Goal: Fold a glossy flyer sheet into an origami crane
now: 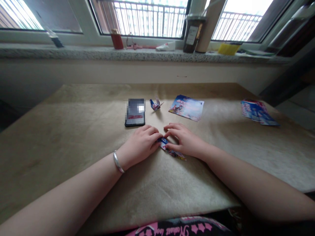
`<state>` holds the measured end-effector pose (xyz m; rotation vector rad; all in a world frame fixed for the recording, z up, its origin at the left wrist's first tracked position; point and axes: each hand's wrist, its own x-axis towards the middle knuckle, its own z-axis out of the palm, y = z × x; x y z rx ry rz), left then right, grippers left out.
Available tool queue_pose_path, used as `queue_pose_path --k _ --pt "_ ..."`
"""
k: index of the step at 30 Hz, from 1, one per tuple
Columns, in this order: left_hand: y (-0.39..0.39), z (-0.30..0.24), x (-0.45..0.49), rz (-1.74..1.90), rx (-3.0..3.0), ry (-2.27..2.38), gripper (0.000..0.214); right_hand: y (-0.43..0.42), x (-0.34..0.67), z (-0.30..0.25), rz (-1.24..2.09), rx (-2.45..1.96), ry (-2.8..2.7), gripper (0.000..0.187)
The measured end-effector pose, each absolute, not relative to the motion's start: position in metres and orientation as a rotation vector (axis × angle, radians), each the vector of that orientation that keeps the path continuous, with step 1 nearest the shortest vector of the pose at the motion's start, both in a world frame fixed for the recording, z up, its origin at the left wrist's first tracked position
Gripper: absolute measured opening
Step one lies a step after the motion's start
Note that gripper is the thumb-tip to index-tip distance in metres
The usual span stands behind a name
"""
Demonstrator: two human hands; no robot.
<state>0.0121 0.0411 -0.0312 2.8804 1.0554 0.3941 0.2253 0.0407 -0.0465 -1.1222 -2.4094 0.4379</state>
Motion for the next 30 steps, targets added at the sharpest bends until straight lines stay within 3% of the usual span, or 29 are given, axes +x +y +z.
queue_pose_path --k 7,12,16,19,25,30 --pt "0.0428 -0.0349 0.0109 0.464 2.792 1.057 0.017 0.0393 0.2238 -0.0443 0.435 -1.117 -2.387 0.02" --pt "0.0439 -0.0351 0.0096 0.547 2.748 1.013 0.017 0.0368 0.2225 -0.0425 0.488 -1.105 -2.276 0.002" --pt "0.0441 -0.0333 0.0095 0.588 2.657 0.971 0.009 0.0361 0.2209 -0.0394 0.468 -1.11 -2.341 0.016" --pt "0.044 -0.034 0.0095 0.646 2.592 0.924 0.004 0.0365 0.221 -0.0385 0.425 -1.112 -2.362 0.014" --pt "0.0424 -0.0366 0.0103 0.818 2.548 0.838 0.026 0.0357 0.2237 -0.0366 0.268 -1.11 -2.328 0.006" --pt "0.0421 -0.0329 0.0099 0.702 2.683 0.833 0.029 0.0371 0.2245 -0.0367 0.215 -1.133 -2.328 0.004"
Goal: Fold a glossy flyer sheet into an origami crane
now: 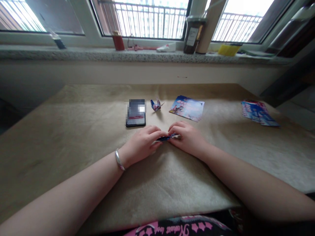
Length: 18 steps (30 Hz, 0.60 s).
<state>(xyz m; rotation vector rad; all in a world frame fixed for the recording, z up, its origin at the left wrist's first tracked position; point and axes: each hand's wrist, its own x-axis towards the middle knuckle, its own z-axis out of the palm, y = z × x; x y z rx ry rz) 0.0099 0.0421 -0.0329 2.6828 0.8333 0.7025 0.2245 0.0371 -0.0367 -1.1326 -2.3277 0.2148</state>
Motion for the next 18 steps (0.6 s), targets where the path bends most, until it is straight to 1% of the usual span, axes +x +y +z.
queue_pose_path --k 3,6,10,18 --pt "0.0425 -0.0326 0.009 0.693 2.696 0.89 0.022 0.0368 0.2235 -0.0362 0.208 -1.157 -2.333 0.008" --pt "0.043 -0.0343 0.0081 0.714 2.673 0.934 0.02 0.0349 0.2226 -0.0345 0.223 -1.213 -2.278 0.011" --pt "0.0436 -0.0362 0.0077 0.716 2.662 0.951 0.02 0.0341 0.2231 -0.0336 0.22 -1.163 -2.309 0.006" --pt "0.0444 -0.0369 0.0093 0.739 2.69 0.937 0.022 0.0358 0.2228 -0.036 0.246 -1.144 -2.29 0.007"
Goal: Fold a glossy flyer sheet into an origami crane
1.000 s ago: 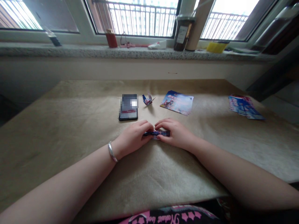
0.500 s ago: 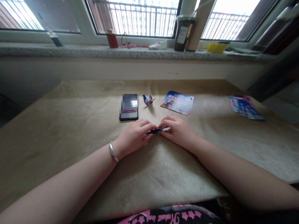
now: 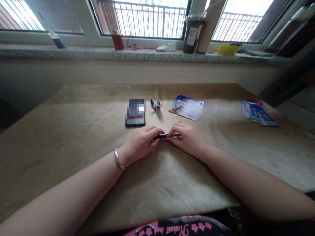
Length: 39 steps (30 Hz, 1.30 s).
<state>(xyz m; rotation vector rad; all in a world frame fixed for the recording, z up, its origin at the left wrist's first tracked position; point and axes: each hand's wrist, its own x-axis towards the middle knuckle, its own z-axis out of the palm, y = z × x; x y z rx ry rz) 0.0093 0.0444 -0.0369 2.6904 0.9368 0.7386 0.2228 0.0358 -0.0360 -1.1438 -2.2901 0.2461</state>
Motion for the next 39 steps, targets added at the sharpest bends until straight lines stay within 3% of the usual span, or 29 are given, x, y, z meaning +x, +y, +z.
queue_pose_path --k 8,26,33,39 --pt "0.045 -0.035 0.009 0.739 2.737 0.923 0.017 0.034 0.221 -0.035 0.141 -1.136 -2.357 0.003" --pt "0.044 -0.03 0.007 0.527 2.856 0.676 0.011 0.037 0.228 -0.029 0.422 -0.939 -2.529 0.012" --pt "0.047 -0.03 0.006 0.544 2.966 0.987 0.018 0.04 0.227 -0.031 0.438 -0.95 -2.474 0.015" --pt "0.044 -0.034 0.006 0.545 2.893 0.797 0.022 0.043 0.228 -0.039 0.321 -0.996 -2.448 0.018"
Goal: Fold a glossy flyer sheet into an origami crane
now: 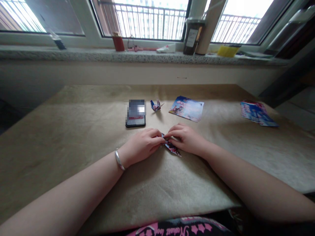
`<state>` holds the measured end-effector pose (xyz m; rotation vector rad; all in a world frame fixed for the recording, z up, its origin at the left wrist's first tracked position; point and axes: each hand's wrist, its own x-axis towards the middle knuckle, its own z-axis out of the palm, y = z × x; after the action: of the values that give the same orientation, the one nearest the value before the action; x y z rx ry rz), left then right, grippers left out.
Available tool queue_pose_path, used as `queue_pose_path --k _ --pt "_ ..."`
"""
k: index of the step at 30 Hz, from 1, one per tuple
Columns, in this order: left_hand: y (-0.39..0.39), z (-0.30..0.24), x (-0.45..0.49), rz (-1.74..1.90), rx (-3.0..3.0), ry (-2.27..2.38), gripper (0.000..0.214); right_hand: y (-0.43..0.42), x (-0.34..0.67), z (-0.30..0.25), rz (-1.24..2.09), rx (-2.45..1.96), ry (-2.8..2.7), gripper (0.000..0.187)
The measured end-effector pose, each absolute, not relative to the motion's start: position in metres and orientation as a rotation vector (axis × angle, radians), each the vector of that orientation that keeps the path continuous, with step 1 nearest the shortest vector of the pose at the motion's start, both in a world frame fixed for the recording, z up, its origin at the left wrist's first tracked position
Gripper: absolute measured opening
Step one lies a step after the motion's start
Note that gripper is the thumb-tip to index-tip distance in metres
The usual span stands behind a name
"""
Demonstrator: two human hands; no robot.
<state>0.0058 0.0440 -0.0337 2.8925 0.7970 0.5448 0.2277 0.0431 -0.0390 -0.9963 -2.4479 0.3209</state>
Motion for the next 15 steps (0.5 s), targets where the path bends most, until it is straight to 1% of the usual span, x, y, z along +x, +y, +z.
queue_pose_path --k 8,15 --pt "0.047 -0.0353 0.0044 0.582 2.903 0.826 0.022 0.0449 0.2295 -0.0417 0.274 -1.071 -2.418 0.018" --pt "0.0462 -0.0343 0.0046 0.564 2.957 0.813 0.021 0.0405 0.2293 -0.0331 0.099 -0.937 -2.548 0.015"
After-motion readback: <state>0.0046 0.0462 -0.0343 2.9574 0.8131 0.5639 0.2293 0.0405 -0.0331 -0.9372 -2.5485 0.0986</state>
